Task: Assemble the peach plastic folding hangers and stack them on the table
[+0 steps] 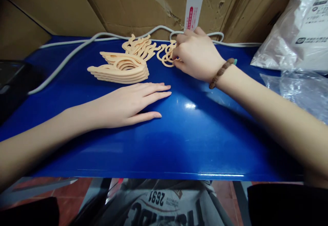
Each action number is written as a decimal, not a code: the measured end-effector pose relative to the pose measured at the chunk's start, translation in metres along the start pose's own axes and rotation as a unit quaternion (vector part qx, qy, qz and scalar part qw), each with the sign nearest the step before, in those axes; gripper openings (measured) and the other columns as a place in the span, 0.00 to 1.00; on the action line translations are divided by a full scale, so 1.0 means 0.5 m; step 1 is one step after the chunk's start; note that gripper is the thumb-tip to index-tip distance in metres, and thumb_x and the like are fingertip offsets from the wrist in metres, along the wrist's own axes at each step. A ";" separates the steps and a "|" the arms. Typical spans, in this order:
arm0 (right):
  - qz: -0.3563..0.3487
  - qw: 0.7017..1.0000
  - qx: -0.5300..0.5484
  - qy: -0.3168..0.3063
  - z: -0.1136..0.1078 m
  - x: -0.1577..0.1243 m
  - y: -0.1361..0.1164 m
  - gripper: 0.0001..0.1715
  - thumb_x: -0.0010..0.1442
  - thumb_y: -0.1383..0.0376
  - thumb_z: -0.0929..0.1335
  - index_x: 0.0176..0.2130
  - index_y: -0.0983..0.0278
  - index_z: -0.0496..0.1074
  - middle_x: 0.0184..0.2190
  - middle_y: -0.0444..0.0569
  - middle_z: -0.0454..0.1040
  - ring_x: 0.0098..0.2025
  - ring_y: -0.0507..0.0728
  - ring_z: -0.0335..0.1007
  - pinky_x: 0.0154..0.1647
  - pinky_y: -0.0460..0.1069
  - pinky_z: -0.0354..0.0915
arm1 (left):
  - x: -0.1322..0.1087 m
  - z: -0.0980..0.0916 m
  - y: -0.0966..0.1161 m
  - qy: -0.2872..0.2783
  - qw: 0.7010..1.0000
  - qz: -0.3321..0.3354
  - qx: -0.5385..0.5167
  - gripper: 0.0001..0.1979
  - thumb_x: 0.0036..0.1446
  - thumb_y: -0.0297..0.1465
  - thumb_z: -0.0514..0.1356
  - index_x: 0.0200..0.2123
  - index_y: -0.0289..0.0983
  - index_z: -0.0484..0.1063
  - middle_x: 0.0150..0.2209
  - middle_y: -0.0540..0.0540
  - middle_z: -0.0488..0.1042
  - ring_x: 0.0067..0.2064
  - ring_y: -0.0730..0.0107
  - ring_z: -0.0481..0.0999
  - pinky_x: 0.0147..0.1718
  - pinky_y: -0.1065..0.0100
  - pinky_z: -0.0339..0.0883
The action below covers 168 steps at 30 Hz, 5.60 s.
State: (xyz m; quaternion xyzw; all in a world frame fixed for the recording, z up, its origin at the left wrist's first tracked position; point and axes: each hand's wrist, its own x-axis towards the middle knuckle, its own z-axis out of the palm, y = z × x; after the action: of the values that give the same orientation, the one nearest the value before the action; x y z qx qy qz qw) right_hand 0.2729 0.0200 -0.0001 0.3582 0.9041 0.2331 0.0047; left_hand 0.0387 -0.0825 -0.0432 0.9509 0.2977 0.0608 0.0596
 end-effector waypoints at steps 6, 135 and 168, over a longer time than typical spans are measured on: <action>-0.025 0.999 -0.006 0.032 0.040 0.033 -0.005 0.29 0.78 0.60 0.57 0.43 0.69 0.82 0.48 0.60 0.83 0.51 0.63 0.74 0.51 0.58 0.64 | -0.001 0.004 -0.001 0.012 1.000 0.004 0.007 0.32 0.79 0.46 0.52 0.73 0.29 0.65 0.76 0.33 0.63 0.76 0.47 0.65 0.75 0.51 0.59; 0.138 0.833 0.536 -0.003 -0.043 -0.149 -0.062 0.15 0.69 0.65 0.66 0.47 0.60 0.82 0.27 0.45 0.74 0.24 0.53 0.65 0.23 0.47 0.59 | -0.006 -0.027 0.004 0.166 0.962 0.038 0.213 0.23 0.80 0.29 0.45 0.53 0.44 0.81 0.45 0.47 0.86 0.38 0.66 0.84 0.26 0.64 0.63; 0.100 0.962 0.192 0.168 -0.016 -0.163 -0.108 0.21 0.75 0.58 0.63 0.57 0.62 0.79 0.33 0.47 0.82 0.28 0.55 0.73 0.29 0.51 0.56 | 0.008 -0.022 0.016 0.134 0.982 -0.045 0.128 0.25 0.77 0.29 0.43 0.60 0.41 0.79 0.51 0.40 0.83 0.50 0.52 0.85 0.39 0.57 0.76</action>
State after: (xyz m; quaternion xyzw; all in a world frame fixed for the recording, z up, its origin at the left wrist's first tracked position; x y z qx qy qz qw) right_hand 0.2974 -0.0704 -0.0289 0.3967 0.8792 0.1108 -0.2395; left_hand 0.0447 -0.0859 -0.0309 0.9194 0.3509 0.1466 -0.1001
